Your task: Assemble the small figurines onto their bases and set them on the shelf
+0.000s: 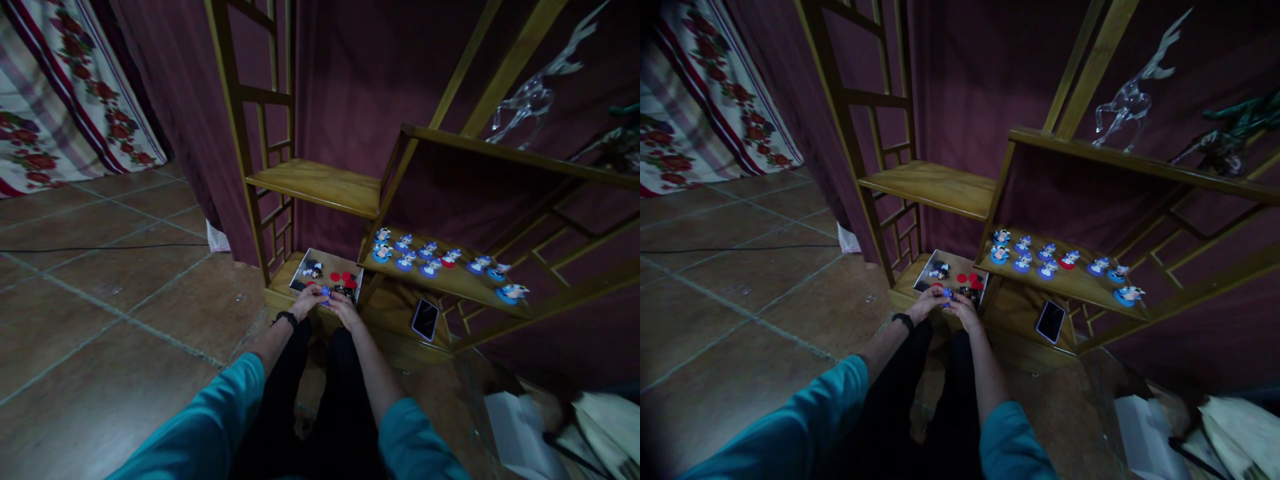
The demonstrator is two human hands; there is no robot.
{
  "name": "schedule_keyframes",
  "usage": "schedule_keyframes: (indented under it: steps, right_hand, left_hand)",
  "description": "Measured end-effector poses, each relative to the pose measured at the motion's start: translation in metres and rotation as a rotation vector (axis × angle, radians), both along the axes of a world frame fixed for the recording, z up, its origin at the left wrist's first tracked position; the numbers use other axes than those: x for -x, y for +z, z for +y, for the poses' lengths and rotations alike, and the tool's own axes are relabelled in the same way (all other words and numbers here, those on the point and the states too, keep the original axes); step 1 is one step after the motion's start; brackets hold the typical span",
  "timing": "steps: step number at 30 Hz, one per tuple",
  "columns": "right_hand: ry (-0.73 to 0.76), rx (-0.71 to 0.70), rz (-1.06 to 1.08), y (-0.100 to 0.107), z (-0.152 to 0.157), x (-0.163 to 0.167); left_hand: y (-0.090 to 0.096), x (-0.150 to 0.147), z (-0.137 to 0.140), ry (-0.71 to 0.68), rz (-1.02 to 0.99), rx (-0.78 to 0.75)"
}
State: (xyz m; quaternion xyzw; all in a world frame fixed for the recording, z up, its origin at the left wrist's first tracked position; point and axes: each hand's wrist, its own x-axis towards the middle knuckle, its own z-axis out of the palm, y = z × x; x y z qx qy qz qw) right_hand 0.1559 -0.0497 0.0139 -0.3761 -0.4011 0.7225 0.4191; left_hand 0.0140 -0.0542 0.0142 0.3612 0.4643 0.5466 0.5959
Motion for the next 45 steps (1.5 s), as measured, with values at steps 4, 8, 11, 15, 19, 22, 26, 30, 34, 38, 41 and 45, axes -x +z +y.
schedule_keyframes:
  steps: [4, 8, 11, 15, 19, 22, 26, 30, 34, 38, 41, 45]
  right_hand:
    - [0.029, -0.009, 0.002, -0.003, 0.002, 0.0]
    - [0.042, -0.005, 0.015, -0.009, 0.003, 0.0]
    - [0.029, 0.009, 0.011, -0.012, 0.003, 0.001]
    - [0.008, 0.013, 0.002, -0.011, 0.002, 0.001]
    - [0.033, 0.001, 0.007, -0.007, 0.001, 0.0]
    - [0.034, -0.002, 0.004, -0.005, 0.0, -0.001]
    - [0.036, -0.001, 0.008, -0.007, 0.002, -0.001]
    - [0.016, -0.019, 0.035, -0.01, 0.005, -0.001]
    - [-0.003, -0.045, 0.058, -0.015, 0.008, 0.0]
    - [-0.098, -0.046, 0.085, -0.022, 0.011, 0.003]
    - [-0.193, -0.034, 0.092, -0.026, 0.011, 0.005]
    - [-0.235, -0.023, 0.084, -0.025, 0.01, 0.006]
  left_hand:
    - [-0.006, 0.0, 0.004, 0.038, 0.021, -0.022]
    - [-0.013, 0.0, 0.007, 0.05, 0.049, -0.063]
    - [-0.016, -0.001, 0.008, 0.046, 0.061, -0.066]
    - [-0.016, -0.001, 0.008, 0.027, 0.052, -0.066]
    - [-0.013, -0.001, 0.007, -0.006, 0.058, -0.059]
    - [-0.012, -0.001, 0.007, -0.044, 0.052, -0.04]
    - [-0.012, -0.001, 0.007, -0.075, 0.052, -0.023]
    - [-0.012, -0.002, 0.007, -0.054, 0.022, -0.014]
    - [-0.011, -0.004, 0.008, -0.036, -0.014, -0.017]
    - [-0.01, -0.004, 0.009, -0.062, -0.072, 0.002]
    - [-0.009, -0.004, 0.009, -0.067, -0.111, 0.029]
    - [-0.008, -0.001, 0.008, -0.063, -0.107, 0.057]
